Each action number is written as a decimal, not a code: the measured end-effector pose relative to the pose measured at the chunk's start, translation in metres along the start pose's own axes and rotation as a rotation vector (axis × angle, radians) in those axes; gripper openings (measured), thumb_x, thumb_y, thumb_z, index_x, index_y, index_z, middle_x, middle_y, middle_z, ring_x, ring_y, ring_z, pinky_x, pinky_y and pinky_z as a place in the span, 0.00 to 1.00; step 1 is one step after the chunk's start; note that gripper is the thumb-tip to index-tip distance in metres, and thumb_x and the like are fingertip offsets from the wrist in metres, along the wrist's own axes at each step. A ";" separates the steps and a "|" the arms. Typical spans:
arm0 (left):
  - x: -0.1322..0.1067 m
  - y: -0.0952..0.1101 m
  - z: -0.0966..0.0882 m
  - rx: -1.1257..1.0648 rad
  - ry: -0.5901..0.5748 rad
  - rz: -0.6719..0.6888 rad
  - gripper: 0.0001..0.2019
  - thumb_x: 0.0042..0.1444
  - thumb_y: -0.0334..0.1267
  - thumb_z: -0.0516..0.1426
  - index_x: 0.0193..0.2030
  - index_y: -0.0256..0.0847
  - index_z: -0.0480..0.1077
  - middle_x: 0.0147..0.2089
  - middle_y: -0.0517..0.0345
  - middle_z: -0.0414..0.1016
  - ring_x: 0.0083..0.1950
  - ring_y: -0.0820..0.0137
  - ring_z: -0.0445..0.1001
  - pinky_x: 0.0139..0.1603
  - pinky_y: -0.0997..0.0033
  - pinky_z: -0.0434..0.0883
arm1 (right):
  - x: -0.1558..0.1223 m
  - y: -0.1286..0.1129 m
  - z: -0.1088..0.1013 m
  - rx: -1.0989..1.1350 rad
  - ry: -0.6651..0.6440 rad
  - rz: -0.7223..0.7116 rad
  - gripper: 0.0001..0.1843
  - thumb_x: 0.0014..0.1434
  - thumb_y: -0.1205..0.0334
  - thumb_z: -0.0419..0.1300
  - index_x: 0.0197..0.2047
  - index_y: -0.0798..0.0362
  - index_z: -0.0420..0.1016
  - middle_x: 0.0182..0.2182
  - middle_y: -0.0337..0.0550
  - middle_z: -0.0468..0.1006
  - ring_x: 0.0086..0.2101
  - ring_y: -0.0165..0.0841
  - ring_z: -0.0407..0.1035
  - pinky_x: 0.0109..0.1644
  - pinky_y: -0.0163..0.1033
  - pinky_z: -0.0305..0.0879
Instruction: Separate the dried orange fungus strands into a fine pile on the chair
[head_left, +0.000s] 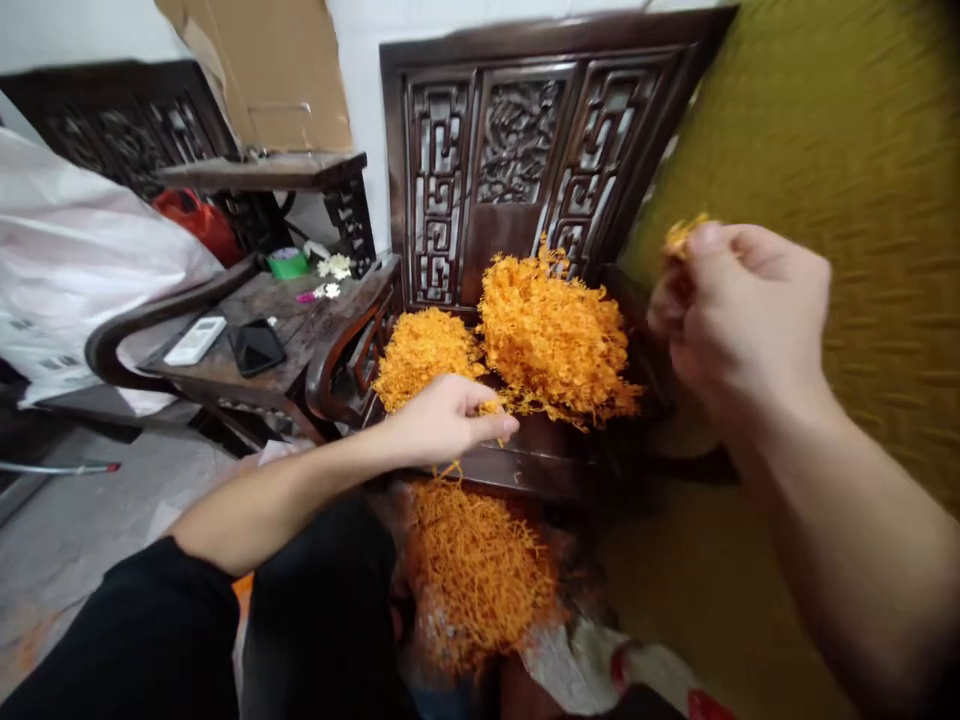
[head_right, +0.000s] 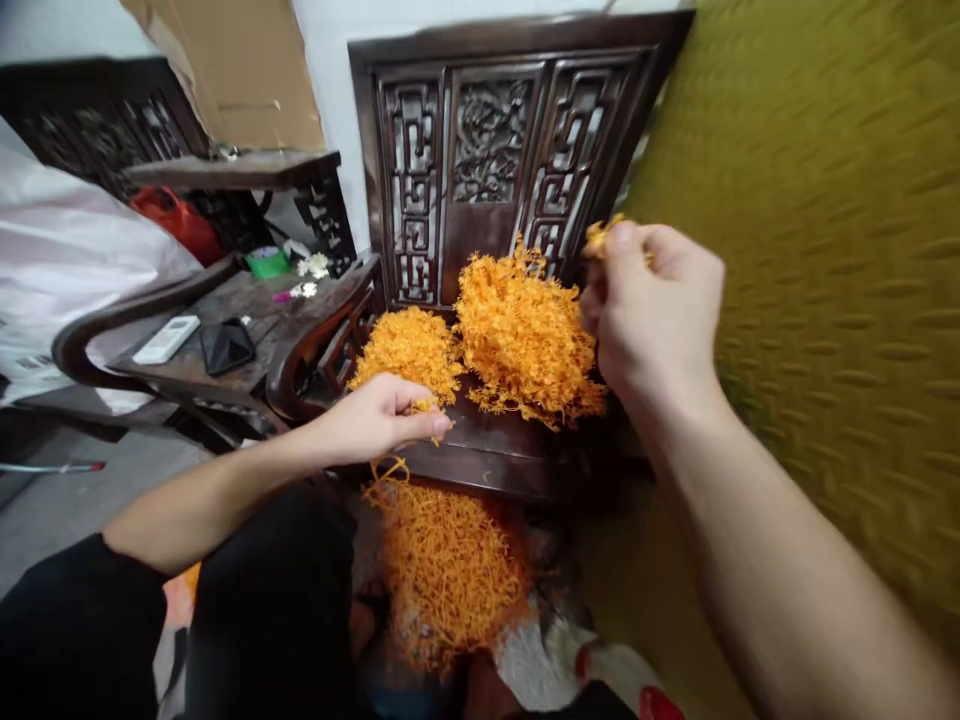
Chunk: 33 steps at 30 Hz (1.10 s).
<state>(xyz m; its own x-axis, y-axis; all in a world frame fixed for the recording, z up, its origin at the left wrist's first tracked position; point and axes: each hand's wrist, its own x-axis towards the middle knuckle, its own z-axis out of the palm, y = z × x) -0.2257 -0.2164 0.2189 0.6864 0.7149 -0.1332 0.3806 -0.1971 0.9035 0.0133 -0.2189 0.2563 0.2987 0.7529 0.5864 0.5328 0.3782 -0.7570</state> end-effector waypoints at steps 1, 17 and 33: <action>0.001 -0.004 -0.002 0.012 0.027 -0.006 0.22 0.59 0.56 0.63 0.26 0.39 0.70 0.19 0.68 0.56 0.20 0.78 0.51 0.23 0.71 0.46 | 0.000 -0.001 0.001 -0.068 -0.063 0.051 0.22 0.69 0.42 0.58 0.34 0.49 0.80 0.15 0.38 0.67 0.16 0.30 0.55 0.22 0.39 0.51; 0.037 -0.071 -0.012 0.466 0.290 0.148 0.17 0.57 0.40 0.62 0.21 0.42 0.62 0.20 0.64 0.55 0.25 0.74 0.51 0.31 0.65 0.52 | -0.055 0.033 0.065 -0.175 -0.693 -0.515 0.14 0.69 0.65 0.62 0.55 0.50 0.84 0.38 0.46 0.83 0.34 0.35 0.78 0.39 0.39 0.75; 0.002 -0.040 0.018 0.239 0.021 0.126 0.17 0.61 0.40 0.61 0.21 0.39 0.70 0.18 0.61 0.65 0.23 0.73 0.62 0.29 0.68 0.57 | -0.073 0.058 0.028 -0.763 -0.379 -0.399 0.13 0.69 0.59 0.56 0.36 0.55 0.78 0.30 0.53 0.80 0.28 0.39 0.73 0.30 0.42 0.62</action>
<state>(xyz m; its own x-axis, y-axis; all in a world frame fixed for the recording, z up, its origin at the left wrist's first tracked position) -0.2283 -0.2186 0.1754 0.7256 0.6880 -0.0146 0.4301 -0.4368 0.7901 0.0001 -0.2372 0.1618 -0.2238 0.8198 0.5271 0.9552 0.2919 -0.0484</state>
